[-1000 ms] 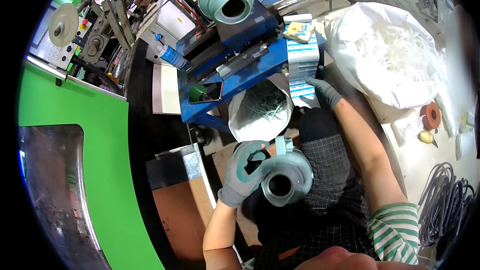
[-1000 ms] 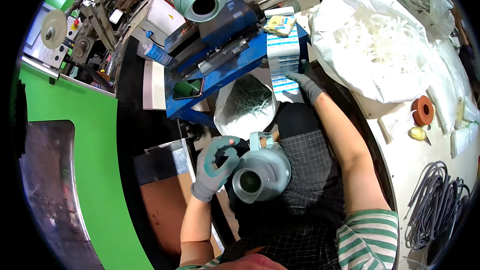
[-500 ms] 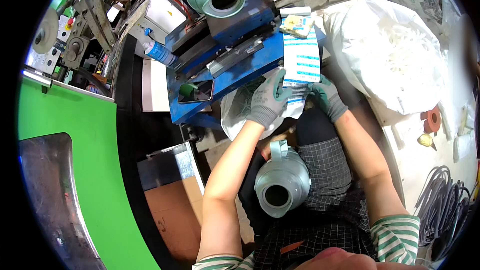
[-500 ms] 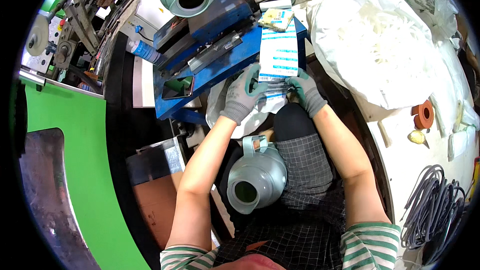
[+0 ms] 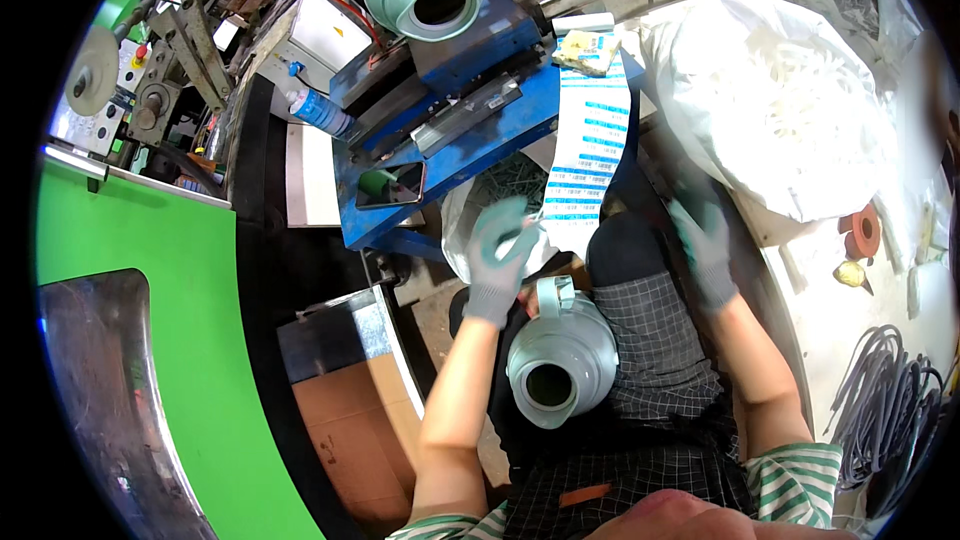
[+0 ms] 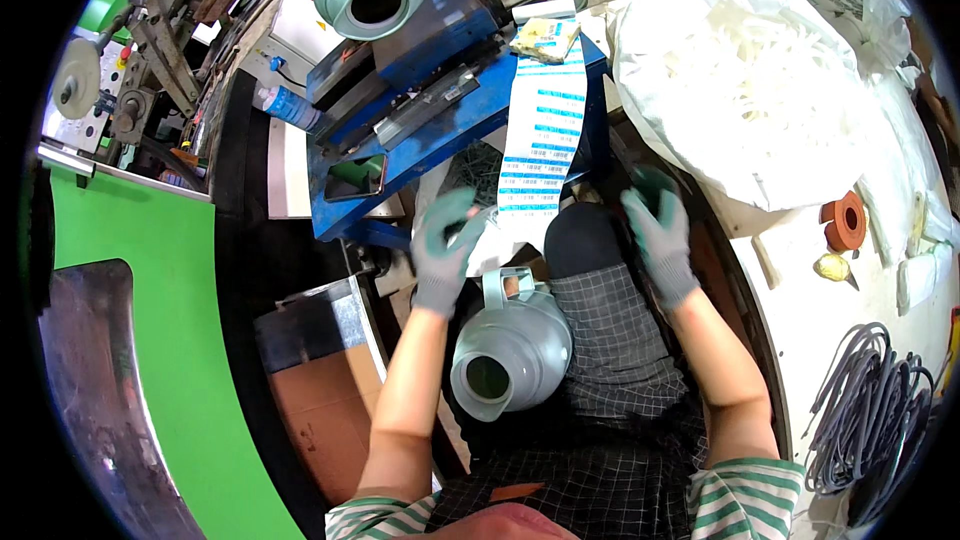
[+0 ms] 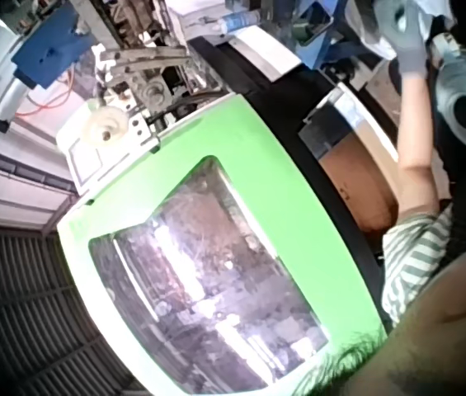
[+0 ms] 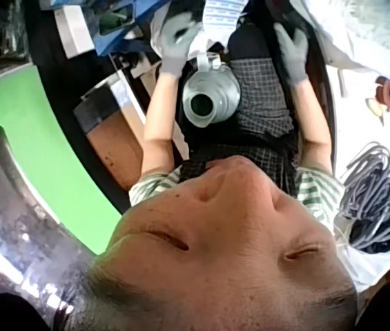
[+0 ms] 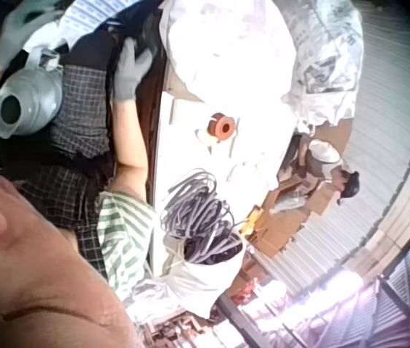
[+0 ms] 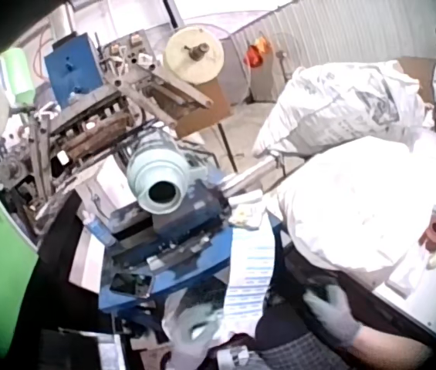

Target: The person assembles light-blue kettles by inserting a grey handle into the kettle body and attaching a white plastic cap. They repeatedly pick up kettles from a machine, insert handles, and place the finished units on a nearby table.

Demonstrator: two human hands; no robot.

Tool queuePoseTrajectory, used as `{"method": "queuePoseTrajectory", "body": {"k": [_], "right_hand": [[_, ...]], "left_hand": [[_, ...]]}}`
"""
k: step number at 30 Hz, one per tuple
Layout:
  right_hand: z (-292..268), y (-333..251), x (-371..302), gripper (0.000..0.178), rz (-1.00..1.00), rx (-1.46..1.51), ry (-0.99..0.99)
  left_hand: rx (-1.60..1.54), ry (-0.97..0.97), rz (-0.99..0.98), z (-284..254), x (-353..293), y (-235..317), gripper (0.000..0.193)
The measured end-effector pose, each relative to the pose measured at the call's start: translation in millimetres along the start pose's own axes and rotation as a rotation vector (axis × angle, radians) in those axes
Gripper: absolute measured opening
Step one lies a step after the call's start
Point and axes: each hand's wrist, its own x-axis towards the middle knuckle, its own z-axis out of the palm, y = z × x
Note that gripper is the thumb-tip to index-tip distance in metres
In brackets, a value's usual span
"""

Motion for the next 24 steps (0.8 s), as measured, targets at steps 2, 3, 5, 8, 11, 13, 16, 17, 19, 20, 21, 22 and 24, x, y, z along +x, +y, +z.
{"method": "queuePoseTrajectory", "body": {"k": [2, 3, 5, 8, 11, 13, 16, 17, 19, 20, 21, 22, 24], "right_hand": [[-52, -12, -32, 0.032, 0.111, 0.058, -0.169], [-76, -20, -51, 0.034, 0.256, 0.122, -0.393], [-86, -74, -84, 0.048, 0.696, -0.068, -0.689], [-107, -77, -131, 0.08, 1.112, 0.183, -0.806], [-114, -84, -161, 0.099, 1.167, 0.382, -0.75], [-99, -94, -172, 0.107, 1.025, 0.115, -0.763], [-91, -74, -183, 0.135, 0.706, -0.06, -0.738], [-82, -75, -181, 0.142, 0.563, -0.132, -0.737], [-81, -73, -186, 0.165, 0.3, -0.368, -0.696], [-78, -76, -187, 0.165, 0.265, -0.44, -0.686], [-73, -81, -188, 0.165, 0.234, -0.51, -0.686], [-71, -79, -190, 0.165, 0.21, -0.569, -0.717], [-71, -69, -192, 0.164, 0.155, -0.688, -0.774]], "left_hand": [[-0.17, 0.14, -0.33, -18, -55, -13, 0.013], [-0.205, 0.206, -0.518, -27, -84, -23, 0.012], [-0.33, 0.249, -0.556, -20, -121, 2, 0.011], [-0.394, 0.228, -0.345, 29, -139, 65, 0.005], [-0.193, -0.104, -0.04, 44, -162, 105, 0.017], [-0.189, -0.291, 0.163, 37, -156, 145, 0.017], [-0.27, -0.224, 0.203, 15, -152, 147, 0.017], [-0.353, -0.024, -0.026, 6, -160, 140, 0.01], [-0.603, 0.408, -0.315, -21, -152, 129, 0.007], [-0.534, 0.432, -0.23, -38, -145, 117, 0.003], [-0.545, 0.425, -0.333, -53, -148, 107, 0.003], [-0.609, 0.415, -0.368, -58, -153, 96, 0.007], [-0.657, 0.385, -0.378, -63, -159, 86, 0.013]]}}
